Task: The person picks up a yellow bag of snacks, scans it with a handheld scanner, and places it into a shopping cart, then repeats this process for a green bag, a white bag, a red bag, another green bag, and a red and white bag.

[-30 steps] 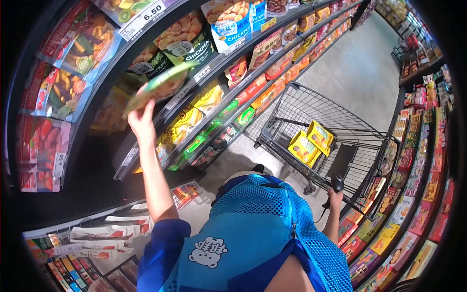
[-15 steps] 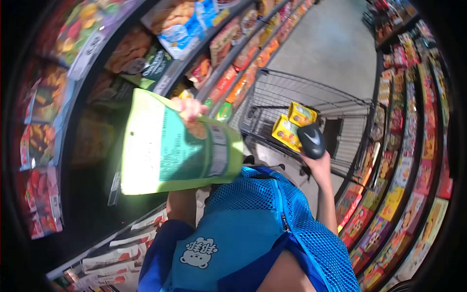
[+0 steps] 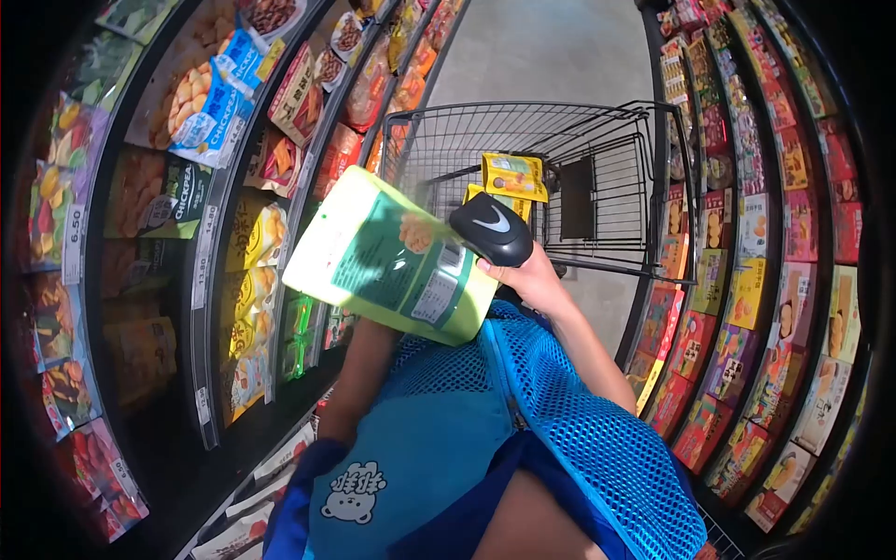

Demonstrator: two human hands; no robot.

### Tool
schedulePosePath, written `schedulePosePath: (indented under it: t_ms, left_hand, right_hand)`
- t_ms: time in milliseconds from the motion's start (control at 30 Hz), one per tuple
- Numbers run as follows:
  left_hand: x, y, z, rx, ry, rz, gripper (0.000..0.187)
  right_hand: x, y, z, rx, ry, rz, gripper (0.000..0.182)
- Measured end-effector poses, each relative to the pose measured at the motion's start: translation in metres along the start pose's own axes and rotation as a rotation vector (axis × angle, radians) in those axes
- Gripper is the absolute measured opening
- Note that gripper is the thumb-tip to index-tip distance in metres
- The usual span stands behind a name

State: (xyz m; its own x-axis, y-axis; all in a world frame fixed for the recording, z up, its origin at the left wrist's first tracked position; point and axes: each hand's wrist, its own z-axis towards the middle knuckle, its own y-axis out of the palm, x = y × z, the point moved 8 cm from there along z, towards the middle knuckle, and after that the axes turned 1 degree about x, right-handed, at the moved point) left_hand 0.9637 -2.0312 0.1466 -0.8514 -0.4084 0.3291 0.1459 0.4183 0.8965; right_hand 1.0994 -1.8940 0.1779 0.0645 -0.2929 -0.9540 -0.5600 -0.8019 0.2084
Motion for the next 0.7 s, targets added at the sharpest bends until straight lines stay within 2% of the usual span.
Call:
schedulePosePath:
  t_ms: [67,133,200,267,367,467,533,567,600,700]
  left_hand:
    - [-0.008,-0.005,-0.018,0.153,-0.045,0.081,0.060]
    - [-0.025,0.006,-0.024,0.028,-0.160,-0.004,0.052]
    - [-0.042,-0.006,-0.015,0.074,-0.171,0.074,0.046]
    - [-0.059,-0.040,0.009,0.271,-0.078,0.324,0.042]
    - [-0.056,-0.014,0.022,0.237,0.014,0.476,0.039]
    - [-0.050,-0.011,0.043,0.173,0.087,0.503,0.037]
    - [-0.042,-0.007,0.054,0.159,0.149,0.536,0.037]
    - [-0.038,-0.023,0.063,0.221,0.136,0.498,0.039]
    - [-0.033,-0.029,0.074,0.188,0.160,0.532,0.040]
    - [-0.019,-0.032,0.104,0.076,0.218,0.606,0.041]
  right_hand:
    - [0.005,-0.020,-0.003,0.129,-0.052,-0.011,0.047]
    - [0.009,-0.038,-0.005,0.195,-0.032,-0.080,0.041]
    - [0.011,-0.048,-0.007,0.221,-0.026,-0.141,0.039]
    - [0.017,-0.055,-0.008,0.251,-0.062,-0.165,0.043]
    - [0.014,-0.067,-0.010,0.284,-0.127,-0.235,0.052]
    - [0.016,-0.089,-0.021,0.282,-0.024,-0.307,0.051]
    - [0.019,-0.121,-0.035,0.386,0.033,-0.362,0.046]
    - [0.040,-0.147,-0.042,0.436,0.114,-0.427,0.041]
    - [0.067,-0.174,-0.050,0.478,0.193,-0.495,0.036]
    - [0.110,-0.220,-0.080,0.554,0.332,-0.325,0.025]
